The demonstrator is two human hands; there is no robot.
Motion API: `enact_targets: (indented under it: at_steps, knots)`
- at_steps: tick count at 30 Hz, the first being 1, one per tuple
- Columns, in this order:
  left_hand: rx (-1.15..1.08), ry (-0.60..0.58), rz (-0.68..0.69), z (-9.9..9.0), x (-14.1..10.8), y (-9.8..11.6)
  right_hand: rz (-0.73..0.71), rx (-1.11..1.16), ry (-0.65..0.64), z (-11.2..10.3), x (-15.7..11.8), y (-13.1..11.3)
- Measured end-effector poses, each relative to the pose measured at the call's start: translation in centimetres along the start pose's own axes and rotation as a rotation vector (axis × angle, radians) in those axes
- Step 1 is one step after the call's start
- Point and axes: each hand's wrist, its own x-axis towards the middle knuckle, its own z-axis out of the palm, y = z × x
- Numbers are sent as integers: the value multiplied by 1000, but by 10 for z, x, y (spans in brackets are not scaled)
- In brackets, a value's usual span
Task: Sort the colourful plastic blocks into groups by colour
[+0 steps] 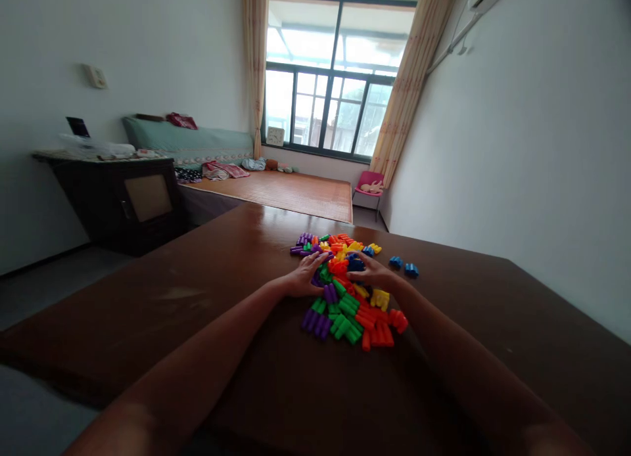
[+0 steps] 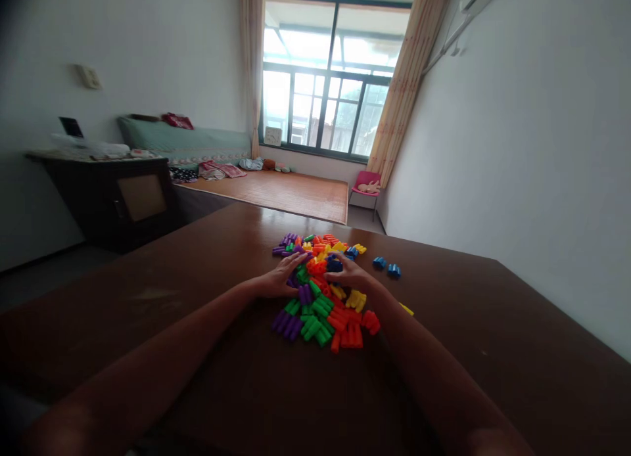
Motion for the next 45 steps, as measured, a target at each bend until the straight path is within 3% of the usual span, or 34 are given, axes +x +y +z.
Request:
enact_targets:
  at_steps: [5, 10, 14, 18, 22, 24, 27, 30, 33, 38, 42, 45]
  knots:
    - [-210, -82, -94, -22, -4, -14, -10, 54, -75, 20, 26, -38]
    - [-579, -23, -183, -51, -16, -26, -116, 142, -165, 41, 42, -65]
    - [-715, 60, -172, -56, -24, -29, -176, 149, -121, 29, 26, -71]
    - [-537, 175, -227, -46, -19, -36, -200, -168, -30, -32, -29, -39]
    - [-307, 317, -239, -32, -5, -47, 56, -561, -26, -87, -111, 15]
    - [-205, 350, -243, -24, 1, -53, 161, -672, -38, -90, -145, 38]
    - [-102, 366, -253, -16, 6, -60, 216, -780, 8, -65, -165, 57]
    - [-37, 375, -222, -12, 6, -63, 216, -839, 92, -29, -146, 56]
    - [12, 380, -189, -13, 4, -61, 121, -827, 133, -7, -104, 47]
    - [77, 329, -174, -14, 2, -55, -150, -680, 194, 3, -34, 34]
    - [105, 276, -185, -13, 1, -51, -154, -515, 216, 11, 8, 19]
    - [39, 300, -176, -14, 2, -49, -179, -382, 228, 23, 31, -3]
